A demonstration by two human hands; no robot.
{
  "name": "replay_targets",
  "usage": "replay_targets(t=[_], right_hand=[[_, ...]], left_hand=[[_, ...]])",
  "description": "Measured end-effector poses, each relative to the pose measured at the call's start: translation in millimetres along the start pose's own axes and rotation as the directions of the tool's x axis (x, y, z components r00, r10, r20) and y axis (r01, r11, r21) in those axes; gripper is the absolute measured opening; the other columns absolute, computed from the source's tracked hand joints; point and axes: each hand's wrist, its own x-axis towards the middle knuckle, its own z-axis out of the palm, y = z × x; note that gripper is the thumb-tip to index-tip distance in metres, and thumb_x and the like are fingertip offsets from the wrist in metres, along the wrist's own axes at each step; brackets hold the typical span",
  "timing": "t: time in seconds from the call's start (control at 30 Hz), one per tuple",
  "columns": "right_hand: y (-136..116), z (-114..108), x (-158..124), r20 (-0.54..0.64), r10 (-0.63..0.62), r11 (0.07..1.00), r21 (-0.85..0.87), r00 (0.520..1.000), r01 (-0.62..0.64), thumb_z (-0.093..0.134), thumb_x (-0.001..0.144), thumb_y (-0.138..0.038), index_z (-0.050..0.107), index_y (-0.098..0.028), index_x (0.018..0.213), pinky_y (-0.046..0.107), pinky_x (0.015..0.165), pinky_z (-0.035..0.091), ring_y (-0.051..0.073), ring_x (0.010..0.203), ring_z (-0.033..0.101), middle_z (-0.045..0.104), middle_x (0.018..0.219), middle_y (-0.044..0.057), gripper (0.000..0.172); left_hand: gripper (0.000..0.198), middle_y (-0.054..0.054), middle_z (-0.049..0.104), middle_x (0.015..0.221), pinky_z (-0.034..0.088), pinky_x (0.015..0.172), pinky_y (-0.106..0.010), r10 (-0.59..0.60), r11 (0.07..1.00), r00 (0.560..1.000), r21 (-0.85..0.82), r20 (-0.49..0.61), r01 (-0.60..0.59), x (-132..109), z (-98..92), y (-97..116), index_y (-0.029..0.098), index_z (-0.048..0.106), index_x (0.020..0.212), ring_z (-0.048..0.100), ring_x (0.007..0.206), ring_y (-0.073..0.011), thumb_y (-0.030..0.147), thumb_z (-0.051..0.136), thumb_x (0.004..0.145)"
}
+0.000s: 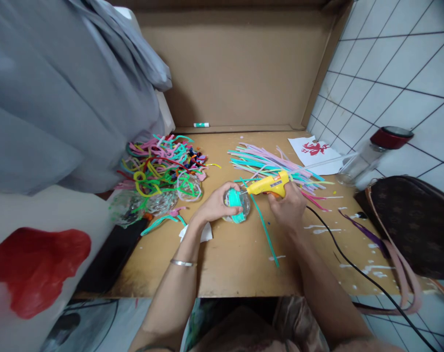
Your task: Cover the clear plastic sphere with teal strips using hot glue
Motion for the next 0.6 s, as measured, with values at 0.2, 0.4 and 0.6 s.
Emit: replay_targets(t=[0.2,0.4,0.6], right_hand=[[-3.5,5.2,4.7,0.082,0.153,0.985,0.067,0.985,-0.158,0.053,0.07,-0.038,0.055,-0.02,0.077,0.031,0.062,0.038,0.021,0.069,0.053,0.062,0.076,0.007,0.02],[2.3,0.4,4.2,0.198,0.365,0.907,0.143,0.91,-0.396,0.055,0.071,-0.059,0.056,-0.019,0.076,0.03,0.06,0.036,0.018,0.063,0.047,0.06,0.071,0.005,0.04],[41.6,1.8,-27.4,0.108,0.323,0.94,0.079,0.94,-0.332,0.048,0.078,-0.06,0.057,-0.016,0.085,0.034,0.067,0.04,0.022,0.073,0.05,0.06,0.079,0.01,0.045]], left_hand=[[0.05,-0.002,0.056,0.106,0.045,0.074,-0.023,0.002,1.0,1.0,-0.001,-0.005,-0.002,0.0,-0.4,-2.7,0.017,0.049,0.1,0.053,0.082,-0.0134,0.032,0.071,0.058],[0.049,0.0,0.056,0.097,0.045,0.071,-0.022,0.012,1.0,1.0,0.0,-0.006,-0.012,-1.6,-1.3,-2.8,0.018,0.049,0.103,0.05,0.077,-0.012,0.031,0.07,0.06],[0.049,0.001,0.054,0.092,0.045,0.072,-0.022,0.028,0.999,0.999,0.019,-0.015,-0.028,-2.5,-1.5,-3.5,0.018,0.05,0.103,0.05,0.076,-0.012,0.031,0.069,0.06]])
